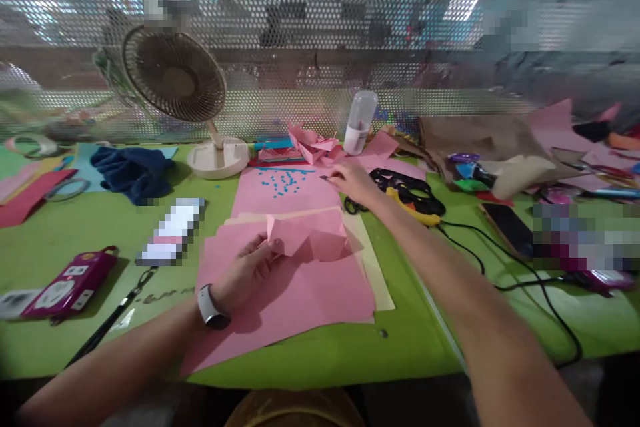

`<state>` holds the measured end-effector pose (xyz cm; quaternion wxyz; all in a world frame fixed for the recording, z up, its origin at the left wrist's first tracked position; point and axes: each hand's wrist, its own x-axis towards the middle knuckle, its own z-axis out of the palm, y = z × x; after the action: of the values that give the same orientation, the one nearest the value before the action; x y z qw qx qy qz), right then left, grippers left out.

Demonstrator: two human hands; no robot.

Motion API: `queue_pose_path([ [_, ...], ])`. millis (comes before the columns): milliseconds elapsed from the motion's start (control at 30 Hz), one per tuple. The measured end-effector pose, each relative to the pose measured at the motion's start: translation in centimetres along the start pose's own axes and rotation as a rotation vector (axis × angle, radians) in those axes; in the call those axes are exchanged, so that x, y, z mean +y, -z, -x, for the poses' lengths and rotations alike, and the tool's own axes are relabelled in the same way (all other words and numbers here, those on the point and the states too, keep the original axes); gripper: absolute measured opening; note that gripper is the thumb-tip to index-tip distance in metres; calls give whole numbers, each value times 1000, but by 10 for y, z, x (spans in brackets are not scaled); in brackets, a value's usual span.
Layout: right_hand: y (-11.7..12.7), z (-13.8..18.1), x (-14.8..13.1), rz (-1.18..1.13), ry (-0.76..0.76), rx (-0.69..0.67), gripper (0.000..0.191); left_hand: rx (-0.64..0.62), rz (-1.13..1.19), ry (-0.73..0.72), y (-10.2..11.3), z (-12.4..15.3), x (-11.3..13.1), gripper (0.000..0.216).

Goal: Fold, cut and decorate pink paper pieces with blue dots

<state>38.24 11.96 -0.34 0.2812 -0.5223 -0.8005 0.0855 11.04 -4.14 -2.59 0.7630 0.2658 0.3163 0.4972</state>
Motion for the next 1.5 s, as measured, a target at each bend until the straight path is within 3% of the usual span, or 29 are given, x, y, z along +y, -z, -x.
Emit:
queue_pose_path([
  [167, -78, -56, -22, -66, 15, -29, 10, -21, 50, 11, 2, -1, -2, 22],
  [333, -106, -73, -11, -131, 39, -87, 11, 7, 90, 41, 3, -2, -1, 24],
  [767, -110, -75, -8, -151, 12, -103, 6, -7, 75, 32, 1, -1, 0, 26],
  [1033, -111, -84, -15, -157, 6, -127, 23, 6, 104, 29, 0, -1, 0, 31],
  [1167, -114, -84, -16, -177, -16, -106, 8, 14, 111, 39, -2, 0, 2, 32],
  [1333, -120, -86, -8, -270, -83, -63, 5, 13, 123, 37, 0, 0, 1, 31],
  [1500, -121, -85, 2, -431, -162, -49, 17, 7, 110, 33, 2, -2, 0, 31],
])
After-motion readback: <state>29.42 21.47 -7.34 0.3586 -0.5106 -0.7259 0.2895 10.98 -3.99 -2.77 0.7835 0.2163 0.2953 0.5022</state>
